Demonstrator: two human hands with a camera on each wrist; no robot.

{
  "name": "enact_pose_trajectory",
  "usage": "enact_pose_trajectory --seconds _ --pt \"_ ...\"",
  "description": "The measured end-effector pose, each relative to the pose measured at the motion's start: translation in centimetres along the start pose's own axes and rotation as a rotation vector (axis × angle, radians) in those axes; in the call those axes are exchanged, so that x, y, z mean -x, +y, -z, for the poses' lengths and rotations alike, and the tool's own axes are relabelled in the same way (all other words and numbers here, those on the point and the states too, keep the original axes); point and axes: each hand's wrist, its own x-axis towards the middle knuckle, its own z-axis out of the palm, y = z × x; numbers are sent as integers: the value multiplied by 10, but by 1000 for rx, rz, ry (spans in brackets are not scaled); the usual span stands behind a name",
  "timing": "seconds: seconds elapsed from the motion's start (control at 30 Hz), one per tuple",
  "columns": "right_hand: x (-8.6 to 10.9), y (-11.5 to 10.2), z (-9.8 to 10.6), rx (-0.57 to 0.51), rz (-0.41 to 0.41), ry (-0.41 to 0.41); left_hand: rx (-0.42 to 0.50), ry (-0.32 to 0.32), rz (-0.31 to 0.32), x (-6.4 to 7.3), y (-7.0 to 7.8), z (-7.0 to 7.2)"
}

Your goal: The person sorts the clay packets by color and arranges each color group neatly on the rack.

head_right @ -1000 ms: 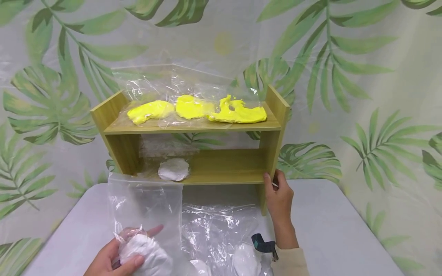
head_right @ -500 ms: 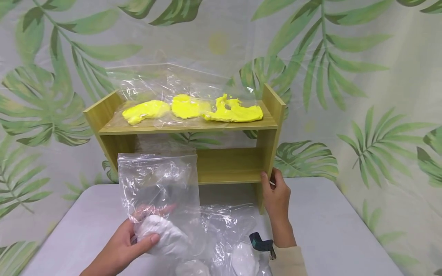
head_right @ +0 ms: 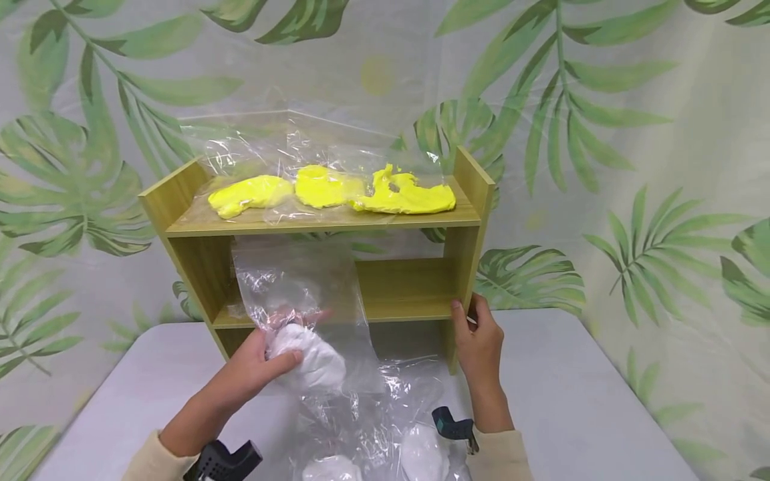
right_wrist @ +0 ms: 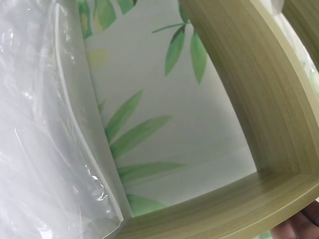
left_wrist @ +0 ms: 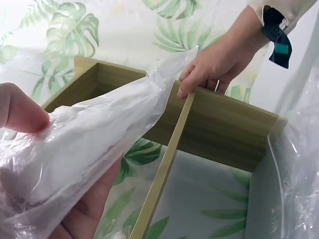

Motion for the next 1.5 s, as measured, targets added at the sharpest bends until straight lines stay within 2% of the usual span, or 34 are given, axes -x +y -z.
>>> enact_pose_trajectory --seconds 0.23,0.37,0.47,0.6,0.73,1.0,1.23,1.33,1.5 --pt "1 1 0 1 4 0 -34 -22 62 -32 0 0" --pt "1 0 0 -1 7 1 -80 18 99 -48 4 -1" --pt "0 0 0 0 15 2 -153 72 110 -58 6 0" --pt "0 0 0 -3 20 4 -226 96 106 -74 5 2" --pt "0 -1 0 -3 21 6 -207 62 106 -89 3 7" --pt "0 0 0 -4 16 -6 -167 35 206 -111 6 11" --pt "1 2 0 -11 -10 -7 -301 47 325 -120 0 17" --pt "1 2 0 -15 -11 -9 -323 87 371 -120 -4 20" --pt "0 2 -1 -10 -2 -12 -297 194 433 -114 -5 25"
